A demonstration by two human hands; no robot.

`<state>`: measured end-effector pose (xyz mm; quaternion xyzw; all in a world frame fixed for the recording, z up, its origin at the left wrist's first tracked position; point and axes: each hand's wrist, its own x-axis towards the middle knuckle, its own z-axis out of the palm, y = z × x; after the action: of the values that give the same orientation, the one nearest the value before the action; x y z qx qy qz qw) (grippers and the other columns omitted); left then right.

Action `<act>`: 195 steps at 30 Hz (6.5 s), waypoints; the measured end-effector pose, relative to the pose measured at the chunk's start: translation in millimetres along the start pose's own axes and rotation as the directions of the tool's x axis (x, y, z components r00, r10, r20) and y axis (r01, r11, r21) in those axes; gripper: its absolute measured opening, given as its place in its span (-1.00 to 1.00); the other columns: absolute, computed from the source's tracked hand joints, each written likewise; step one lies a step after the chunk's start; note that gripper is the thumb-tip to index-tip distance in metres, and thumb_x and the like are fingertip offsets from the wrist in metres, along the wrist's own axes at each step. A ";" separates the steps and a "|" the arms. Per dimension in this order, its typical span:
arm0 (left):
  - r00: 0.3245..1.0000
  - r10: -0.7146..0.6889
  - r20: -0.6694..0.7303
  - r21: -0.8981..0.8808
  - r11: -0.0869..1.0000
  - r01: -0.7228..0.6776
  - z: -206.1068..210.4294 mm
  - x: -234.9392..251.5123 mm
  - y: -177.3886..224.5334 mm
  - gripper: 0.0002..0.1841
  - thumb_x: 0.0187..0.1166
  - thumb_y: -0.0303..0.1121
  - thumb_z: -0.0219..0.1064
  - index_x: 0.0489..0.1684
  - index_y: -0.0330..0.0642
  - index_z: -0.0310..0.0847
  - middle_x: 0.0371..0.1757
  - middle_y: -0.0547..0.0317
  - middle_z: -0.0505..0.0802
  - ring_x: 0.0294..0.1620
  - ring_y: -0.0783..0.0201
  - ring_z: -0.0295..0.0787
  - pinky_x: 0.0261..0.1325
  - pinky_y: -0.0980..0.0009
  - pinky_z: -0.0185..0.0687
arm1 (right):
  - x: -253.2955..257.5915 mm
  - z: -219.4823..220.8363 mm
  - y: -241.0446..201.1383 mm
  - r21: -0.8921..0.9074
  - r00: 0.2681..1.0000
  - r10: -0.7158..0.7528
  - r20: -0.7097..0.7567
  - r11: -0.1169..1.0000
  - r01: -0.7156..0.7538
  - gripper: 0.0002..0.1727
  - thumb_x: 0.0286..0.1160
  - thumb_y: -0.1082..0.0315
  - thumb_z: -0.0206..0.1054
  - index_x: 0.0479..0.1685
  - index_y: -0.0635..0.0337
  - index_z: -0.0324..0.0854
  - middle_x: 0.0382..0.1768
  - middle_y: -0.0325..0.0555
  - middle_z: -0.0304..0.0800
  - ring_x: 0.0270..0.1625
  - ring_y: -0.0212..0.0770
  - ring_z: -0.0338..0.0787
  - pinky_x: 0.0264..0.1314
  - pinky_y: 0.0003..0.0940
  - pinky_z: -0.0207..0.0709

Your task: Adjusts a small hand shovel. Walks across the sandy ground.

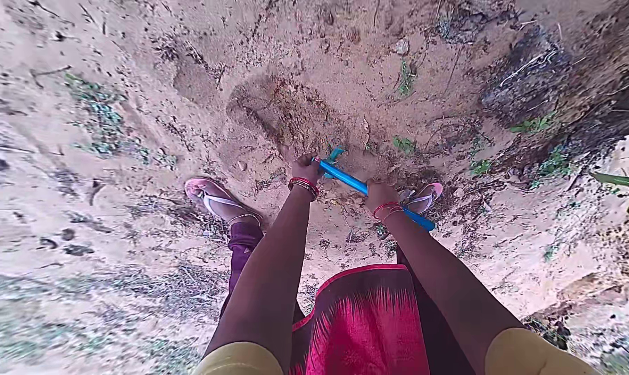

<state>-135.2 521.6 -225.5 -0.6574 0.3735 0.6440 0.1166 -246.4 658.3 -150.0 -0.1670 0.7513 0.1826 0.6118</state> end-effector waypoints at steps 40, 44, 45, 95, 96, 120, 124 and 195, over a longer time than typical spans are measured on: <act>0.988 0.127 -0.088 0.196 0.975 -0.107 -79.9 -159.3 67.5 -0.65 0.69 -0.53 0.29 0.39 -0.49 0.55 0.29 -0.37 0.70 0.08 0.02 0.77 0.28 0.16 0.65 | -97.5 -26.9 -34.2 -0.022 0.943 -0.325 0.076 0.945 0.328 -0.53 0.81 0.24 0.13 0.59 0.26 0.42 0.38 0.30 0.69 0.47 0.27 0.68 0.45 0.28 0.48; 0.980 0.157 -0.124 0.301 0.947 -0.113 -107.7 -87.9 69.4 -0.62 0.74 -0.44 0.22 0.46 -0.45 0.52 0.39 -0.43 0.67 0.29 -0.18 0.72 0.42 -0.07 0.57 | -57.8 -15.3 -83.6 0.061 0.953 -0.295 0.065 0.955 0.291 -0.53 0.76 0.20 0.20 0.57 0.17 0.46 0.29 0.25 0.77 0.39 0.25 0.75 0.33 0.30 0.55; 0.982 0.137 -0.127 0.292 0.952 -0.095 -107.8 -74.0 69.9 -0.60 0.76 -0.43 0.19 0.49 -0.44 0.49 0.41 -0.43 0.66 0.33 -0.18 0.70 0.45 -0.06 0.54 | -46.1 -14.6 -88.6 0.069 0.955 -0.291 0.052 0.955 0.287 -0.52 0.74 0.19 0.23 0.57 0.16 0.48 0.27 0.24 0.78 0.36 0.25 0.77 0.31 0.31 0.57; 0.786 0.542 -0.297 -0.102 0.800 -0.591 -115.5 -67.5 117.0 -0.63 0.70 -0.47 0.22 0.40 -0.44 0.40 0.14 0.18 0.67 -0.05 0.47 0.81 0.14 0.40 0.83 | -34.5 -109.1 -118.4 -0.301 0.750 -0.577 -0.323 0.814 0.496 -0.60 0.74 0.27 0.25 0.43 0.26 0.57 0.01 0.32 0.83 0.06 0.33 0.86 0.00 0.24 0.64; 0.811 0.495 -0.312 -0.079 0.837 -0.541 -125.9 -40.5 108.3 -0.61 0.72 -0.43 0.20 0.45 -0.42 0.39 0.13 0.14 0.66 -0.05 0.45 0.80 0.14 0.40 0.81 | -18.1 -104.9 -137.1 -0.286 0.796 -0.552 -0.251 0.827 0.484 -0.58 0.78 0.28 0.20 0.52 0.20 0.50 0.07 0.29 0.83 0.12 0.32 0.85 0.02 0.24 0.65; 0.980 -0.125 -0.156 -0.265 0.961 0.081 4.1 -51.9 -15.9 -0.65 0.83 -0.45 0.12 0.46 -0.47 0.44 0.18 -0.26 0.70 -0.05 0.17 0.74 0.12 0.28 0.71 | -40.0 -60.3 -10.0 -0.257 0.972 -0.230 0.039 0.938 0.232 -0.66 0.71 0.48 0.19 0.39 0.25 0.57 0.11 0.32 0.81 0.18 0.37 0.81 0.10 0.29 0.63; 0.980 -0.060 -0.188 -0.306 0.952 0.000 44.1 -155.5 32.2 -0.69 0.82 -0.50 0.10 0.36 -0.57 0.45 0.06 -0.22 0.70 -0.18 0.29 0.72 -0.03 0.41 0.72 | -126.7 -113.3 31.3 -0.309 0.980 -0.190 0.065 0.930 0.200 -0.62 0.77 0.50 0.05 0.46 0.25 0.53 0.18 0.34 0.78 0.27 0.37 0.77 0.18 0.28 0.58; 0.838 -0.012 -0.545 -0.305 0.934 -0.185 358.1 -287.0 -196.8 -0.34 0.60 -0.46 0.25 0.67 -0.62 0.18 0.75 -0.61 0.21 0.74 -0.49 0.18 0.64 -0.29 0.18 | 22.0 24.8 130.2 -0.491 0.939 -0.332 -0.092 0.835 0.247 -0.36 0.75 -0.08 0.26 0.14 0.52 0.64 0.16 0.42 0.74 0.28 0.26 0.76 0.31 0.26 0.54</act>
<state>-249.8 983.1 -73.3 -0.8036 0.3021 0.4934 -0.1396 -291.2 783.8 -167.0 -0.4382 0.7002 0.2498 0.5052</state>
